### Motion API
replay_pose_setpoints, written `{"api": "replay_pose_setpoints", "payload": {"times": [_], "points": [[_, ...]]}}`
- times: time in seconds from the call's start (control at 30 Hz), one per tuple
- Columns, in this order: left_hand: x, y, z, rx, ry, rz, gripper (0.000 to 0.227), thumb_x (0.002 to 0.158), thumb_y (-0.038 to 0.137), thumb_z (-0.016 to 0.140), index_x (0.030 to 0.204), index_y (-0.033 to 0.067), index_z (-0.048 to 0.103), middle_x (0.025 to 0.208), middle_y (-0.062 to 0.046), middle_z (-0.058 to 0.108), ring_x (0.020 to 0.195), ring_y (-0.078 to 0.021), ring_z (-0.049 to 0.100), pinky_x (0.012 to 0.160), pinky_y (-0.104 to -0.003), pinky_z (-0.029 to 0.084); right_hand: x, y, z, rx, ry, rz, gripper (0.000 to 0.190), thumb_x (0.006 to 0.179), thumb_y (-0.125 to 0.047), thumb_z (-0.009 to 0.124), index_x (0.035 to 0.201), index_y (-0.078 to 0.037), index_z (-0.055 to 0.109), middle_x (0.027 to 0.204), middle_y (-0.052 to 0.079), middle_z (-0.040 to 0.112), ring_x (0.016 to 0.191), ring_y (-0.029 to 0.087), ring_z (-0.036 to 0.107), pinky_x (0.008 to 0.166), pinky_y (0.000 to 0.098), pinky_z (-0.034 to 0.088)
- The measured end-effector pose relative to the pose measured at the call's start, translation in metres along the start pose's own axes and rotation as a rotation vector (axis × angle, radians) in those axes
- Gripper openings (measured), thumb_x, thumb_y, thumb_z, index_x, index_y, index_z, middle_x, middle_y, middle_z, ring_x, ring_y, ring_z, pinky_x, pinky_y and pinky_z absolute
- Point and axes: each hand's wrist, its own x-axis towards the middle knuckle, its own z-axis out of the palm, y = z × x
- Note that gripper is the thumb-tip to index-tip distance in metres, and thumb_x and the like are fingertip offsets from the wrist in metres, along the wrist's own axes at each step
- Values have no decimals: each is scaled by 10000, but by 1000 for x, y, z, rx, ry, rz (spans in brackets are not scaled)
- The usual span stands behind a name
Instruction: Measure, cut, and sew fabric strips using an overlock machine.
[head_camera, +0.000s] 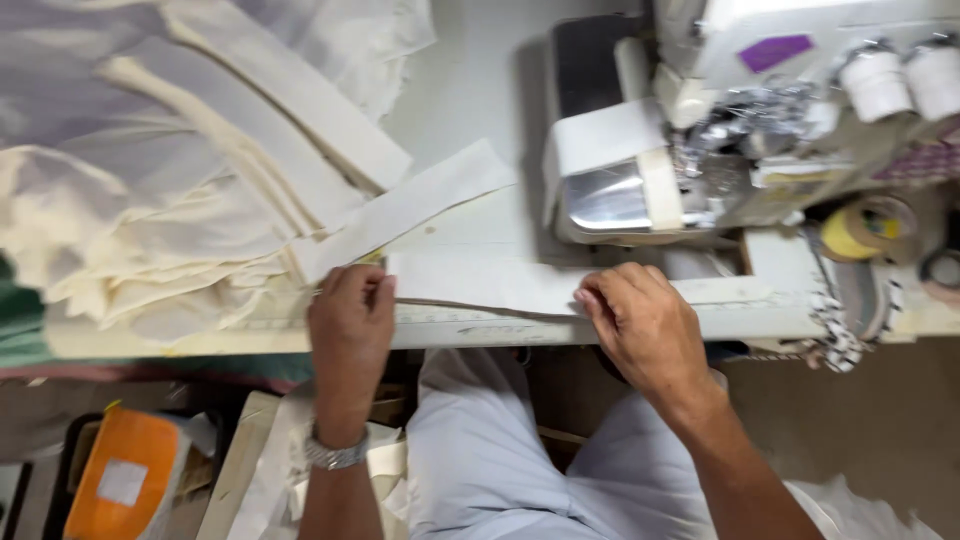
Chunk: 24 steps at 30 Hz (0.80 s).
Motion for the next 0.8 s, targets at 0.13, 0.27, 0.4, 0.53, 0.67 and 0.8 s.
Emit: {"api": "replay_pose_setpoints", "payload": {"times": [0.13, 0.27, 0.4, 0.53, 0.67, 0.8], "points": [[-4, -10, 12, -49, 54, -25, 96, 871, 155, 767, 914, 181, 686, 803, 0, 627, 777, -280, 699, 705, -400, 552, 0, 5, 10, -6, -69, 16, 116, 922, -302, 741, 997, -214, 728, 846, 12, 668, 859, 265, 684, 795, 395, 563], [-4, -10, 14, -27, 46, 6, 80, 920, 175, 707, 997, 188, 690, 959, 27, 592, 896, -239, 661, 807, -394, 522, -2, 11, 15, -81, -113, 81, 129, 924, -342, 732, 1002, -242, 705, 829, 10, 660, 863, 265, 686, 810, 400, 568], [-4, 7, 9, -111, -5, 132, 86, 917, 96, 619, 984, 143, 642, 1033, -49, 566, 992, -314, 626, 816, -453, 495, -3, 9, 17, -139, -124, 97, 284, 941, -386, 697, 1183, -246, 649, 844, 48, 649, 862, 299, 682, 816, 440, 576], [-21, 93, -16, -706, -214, 307, 160, 886, 23, 585, 1011, 111, 540, 983, -54, 616, 865, -202, 580, 776, -337, 510, 6, 0, 12, -241, -263, 185, 518, 921, -350, 678, 1422, -273, 565, 852, 65, 635, 735, 272, 627, 641, 449, 545], [14, 109, -53, -563, 0, 252, 173, 865, 72, 649, 1023, 108, 591, 1006, -34, 640, 867, -186, 603, 796, -312, 508, -8, 8, -7, 190, -102, 241, 344, 854, -137, 658, 1197, -151, 647, 1097, 74, 541, 938, 221, 575, 722, 341, 508], [81, 92, -36, -382, 209, 268, 182, 914, -132, 617, 1059, -51, 541, 965, -122, 534, 844, -237, 505, 809, -365, 463, -16, 42, -46, 748, 166, 556, 212, 933, -96, 648, 1142, -64, 637, 847, 8, 630, 646, 74, 484, 584, 201, 385]]}}
